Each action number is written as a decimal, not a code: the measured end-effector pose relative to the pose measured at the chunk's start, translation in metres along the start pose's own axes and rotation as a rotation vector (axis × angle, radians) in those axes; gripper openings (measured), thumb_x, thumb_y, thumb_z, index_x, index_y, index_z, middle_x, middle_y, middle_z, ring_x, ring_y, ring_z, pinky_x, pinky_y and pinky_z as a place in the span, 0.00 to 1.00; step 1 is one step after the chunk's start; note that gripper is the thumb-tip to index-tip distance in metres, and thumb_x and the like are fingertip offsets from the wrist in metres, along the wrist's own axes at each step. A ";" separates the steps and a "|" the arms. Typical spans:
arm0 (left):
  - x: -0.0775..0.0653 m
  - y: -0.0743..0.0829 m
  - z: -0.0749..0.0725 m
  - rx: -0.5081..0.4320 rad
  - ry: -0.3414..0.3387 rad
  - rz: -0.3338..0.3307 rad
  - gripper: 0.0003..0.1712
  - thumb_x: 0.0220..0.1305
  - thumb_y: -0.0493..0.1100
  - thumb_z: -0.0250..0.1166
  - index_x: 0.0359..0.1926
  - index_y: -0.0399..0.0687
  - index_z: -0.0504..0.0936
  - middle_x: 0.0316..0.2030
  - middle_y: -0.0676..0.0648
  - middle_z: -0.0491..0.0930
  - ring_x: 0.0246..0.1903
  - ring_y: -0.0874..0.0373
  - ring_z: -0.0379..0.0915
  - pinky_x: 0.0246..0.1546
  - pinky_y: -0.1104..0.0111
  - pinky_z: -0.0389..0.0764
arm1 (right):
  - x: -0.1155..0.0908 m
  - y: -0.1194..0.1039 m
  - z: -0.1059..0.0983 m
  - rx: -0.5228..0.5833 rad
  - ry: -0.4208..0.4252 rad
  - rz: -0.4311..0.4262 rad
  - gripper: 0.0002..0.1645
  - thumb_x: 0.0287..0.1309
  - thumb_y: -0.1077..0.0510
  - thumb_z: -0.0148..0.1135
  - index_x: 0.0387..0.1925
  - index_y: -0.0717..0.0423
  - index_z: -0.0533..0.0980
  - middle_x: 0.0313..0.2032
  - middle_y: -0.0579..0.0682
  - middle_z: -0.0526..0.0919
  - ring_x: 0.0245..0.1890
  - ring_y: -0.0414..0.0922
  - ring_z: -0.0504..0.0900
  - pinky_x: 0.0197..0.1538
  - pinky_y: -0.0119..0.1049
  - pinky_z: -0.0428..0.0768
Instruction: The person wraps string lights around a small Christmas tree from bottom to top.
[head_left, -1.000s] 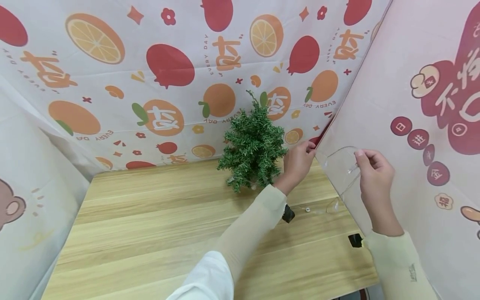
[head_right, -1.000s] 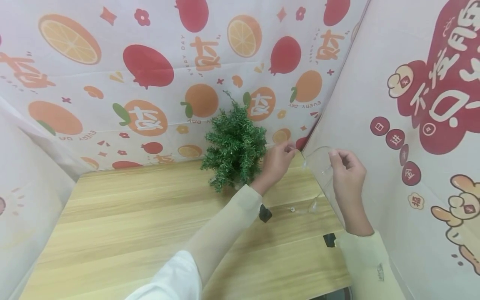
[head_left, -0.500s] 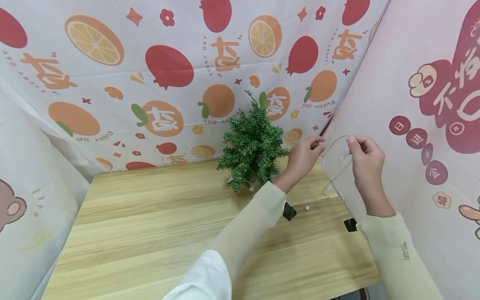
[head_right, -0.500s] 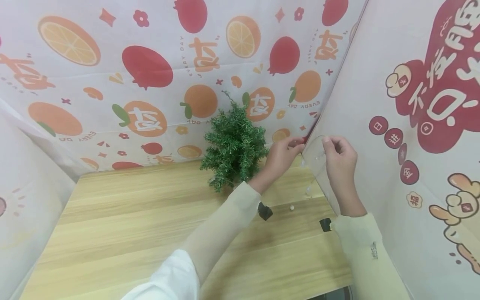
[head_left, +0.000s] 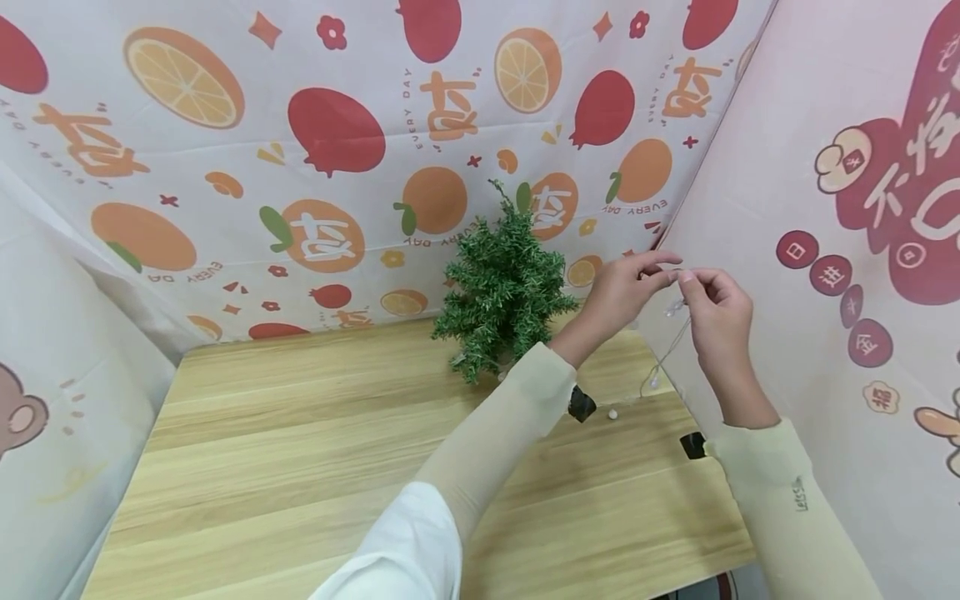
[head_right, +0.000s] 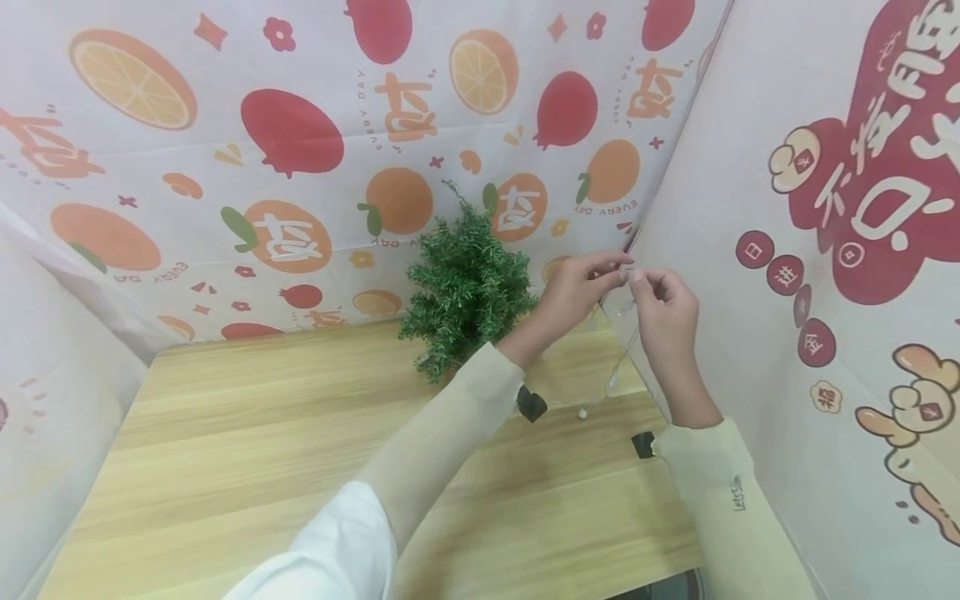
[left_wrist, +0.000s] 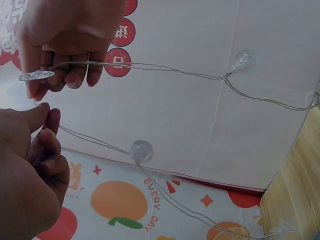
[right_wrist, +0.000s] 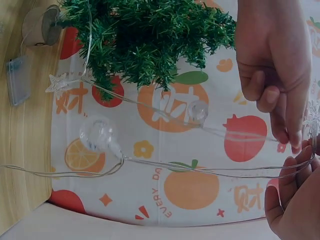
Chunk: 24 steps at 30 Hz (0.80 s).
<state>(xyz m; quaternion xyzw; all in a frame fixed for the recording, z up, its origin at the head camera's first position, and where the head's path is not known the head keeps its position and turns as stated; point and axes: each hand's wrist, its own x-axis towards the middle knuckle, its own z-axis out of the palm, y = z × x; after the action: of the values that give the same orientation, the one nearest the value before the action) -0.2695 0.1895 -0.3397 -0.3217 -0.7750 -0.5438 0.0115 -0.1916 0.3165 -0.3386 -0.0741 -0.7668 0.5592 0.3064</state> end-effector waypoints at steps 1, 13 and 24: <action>0.001 0.000 0.000 -0.001 -0.002 0.000 0.15 0.73 0.51 0.62 0.56 0.62 0.85 0.37 0.61 0.84 0.29 0.65 0.72 0.27 0.75 0.73 | 0.000 0.000 0.001 0.004 -0.006 0.003 0.11 0.69 0.52 0.62 0.39 0.55 0.81 0.30 0.39 0.78 0.35 0.37 0.75 0.39 0.25 0.74; 0.014 -0.001 -0.009 -0.072 0.058 -0.014 0.11 0.73 0.49 0.62 0.50 0.57 0.88 0.46 0.61 0.86 0.37 0.72 0.76 0.36 0.79 0.75 | -0.008 -0.001 0.008 -0.013 -0.061 -0.015 0.19 0.70 0.49 0.61 0.46 0.62 0.82 0.29 0.39 0.80 0.35 0.37 0.78 0.41 0.26 0.76; 0.029 -0.004 -0.033 -0.151 0.086 -0.084 0.10 0.72 0.49 0.63 0.48 0.57 0.88 0.34 0.57 0.84 0.20 0.62 0.62 0.20 0.72 0.66 | -0.022 -0.001 0.014 -0.034 -0.082 -0.019 0.19 0.70 0.49 0.61 0.46 0.62 0.84 0.28 0.38 0.82 0.34 0.35 0.80 0.43 0.25 0.77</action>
<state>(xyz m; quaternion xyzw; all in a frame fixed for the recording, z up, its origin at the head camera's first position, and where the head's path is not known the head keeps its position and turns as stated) -0.3054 0.1753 -0.3187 -0.2654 -0.7432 -0.6142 -0.0024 -0.1818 0.2949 -0.3490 -0.0489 -0.7889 0.5455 0.2787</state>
